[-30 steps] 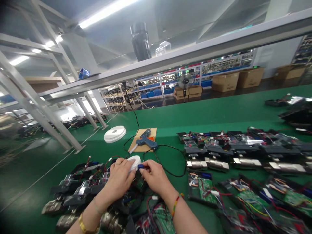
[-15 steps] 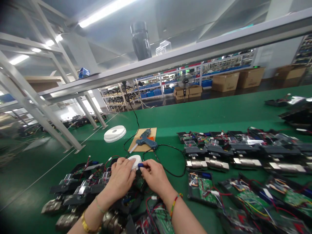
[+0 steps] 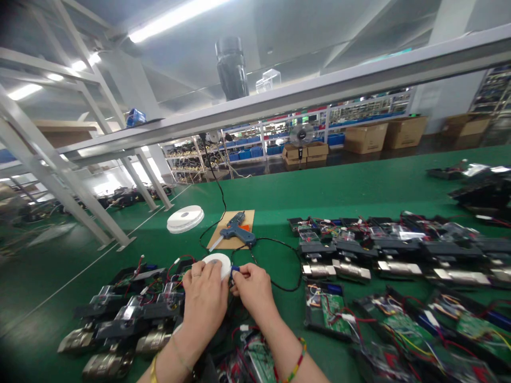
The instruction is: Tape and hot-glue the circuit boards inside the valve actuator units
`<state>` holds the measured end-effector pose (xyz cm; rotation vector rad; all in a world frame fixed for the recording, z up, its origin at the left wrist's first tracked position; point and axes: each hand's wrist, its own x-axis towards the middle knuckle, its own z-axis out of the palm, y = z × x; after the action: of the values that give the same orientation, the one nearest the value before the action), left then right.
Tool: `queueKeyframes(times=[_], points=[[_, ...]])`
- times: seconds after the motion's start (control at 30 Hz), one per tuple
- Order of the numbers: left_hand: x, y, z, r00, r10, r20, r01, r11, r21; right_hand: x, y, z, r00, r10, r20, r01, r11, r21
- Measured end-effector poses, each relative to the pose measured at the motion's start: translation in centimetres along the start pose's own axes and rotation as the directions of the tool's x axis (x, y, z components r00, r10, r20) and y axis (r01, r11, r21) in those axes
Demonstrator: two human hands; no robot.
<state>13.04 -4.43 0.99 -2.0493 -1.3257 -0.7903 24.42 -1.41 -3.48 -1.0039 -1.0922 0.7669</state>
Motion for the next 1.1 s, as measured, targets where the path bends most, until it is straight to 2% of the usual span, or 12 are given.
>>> queueKeyframes(times=[0.07,0.1,0.17,0.23,0.33,0.47,0.53,0.63,0.73,0.83,0.97,1.1], points=[[-0.4,0.0,-0.3,0.991,0.016,-0.131,-0.017,1.000,-0.009,0.2,0.2,0.0,0.999,0.038,-0.027,-0.037,0.999,0.033],[-0.5,-0.3,-0.5,0.973,0.052,-0.225,-0.056,0.998,-0.011,0.3,0.3,-0.1,0.999,0.046,-0.026,-0.045,0.998,0.044],[-0.5,-1.6,-0.9,0.902,0.137,-0.410,-0.154,0.988,-0.009,0.3,0.6,-0.3,0.999,0.049,-0.002,-0.048,0.998,0.048],[-0.5,-3.5,-1.1,0.845,0.148,-0.513,-0.186,0.982,-0.023,0.3,0.7,-0.6,0.999,0.037,0.021,-0.037,0.999,0.015],[-0.8,-6.5,-0.9,0.823,0.089,-0.561,-0.136,0.990,-0.043,0.3,0.3,-1.2,0.999,-0.031,0.039,0.035,0.993,-0.110],[-1.6,-8.8,-0.6,0.771,0.108,-0.627,-0.137,0.991,0.002,0.2,-1.5,-1.6,0.977,-0.185,0.110,0.212,0.921,-0.328],[-1.9,-9.4,-0.5,0.754,0.112,-0.647,-0.147,0.989,0.001,0.3,-2.6,-1.6,0.958,-0.224,0.180,0.284,0.832,-0.476],[-2.1,-10.0,-0.5,0.754,0.087,-0.651,-0.147,0.988,-0.038,0.5,-3.7,-1.9,0.927,-0.182,0.328,0.362,0.660,-0.658],[-2.2,-10.5,-0.3,0.757,0.093,-0.647,-0.182,0.981,-0.072,0.8,-4.1,-2.3,0.871,-0.101,0.481,0.445,0.578,-0.684],[-2.5,-10.9,0.1,0.756,0.092,-0.648,-0.211,0.971,-0.109,1.2,-3.7,-2.7,0.790,-0.074,0.608,0.566,0.468,-0.679],[-3.2,-11.6,0.6,0.790,0.017,-0.613,-0.149,0.975,-0.165,2.0,-2.9,-3.1,0.620,-0.113,0.776,0.772,0.264,-0.578],[-3.8,-11.6,0.6,0.811,-0.072,-0.580,-0.079,0.970,-0.231,3.0,-2.5,-3.4,0.482,-0.174,0.859,0.873,0.178,-0.454]])
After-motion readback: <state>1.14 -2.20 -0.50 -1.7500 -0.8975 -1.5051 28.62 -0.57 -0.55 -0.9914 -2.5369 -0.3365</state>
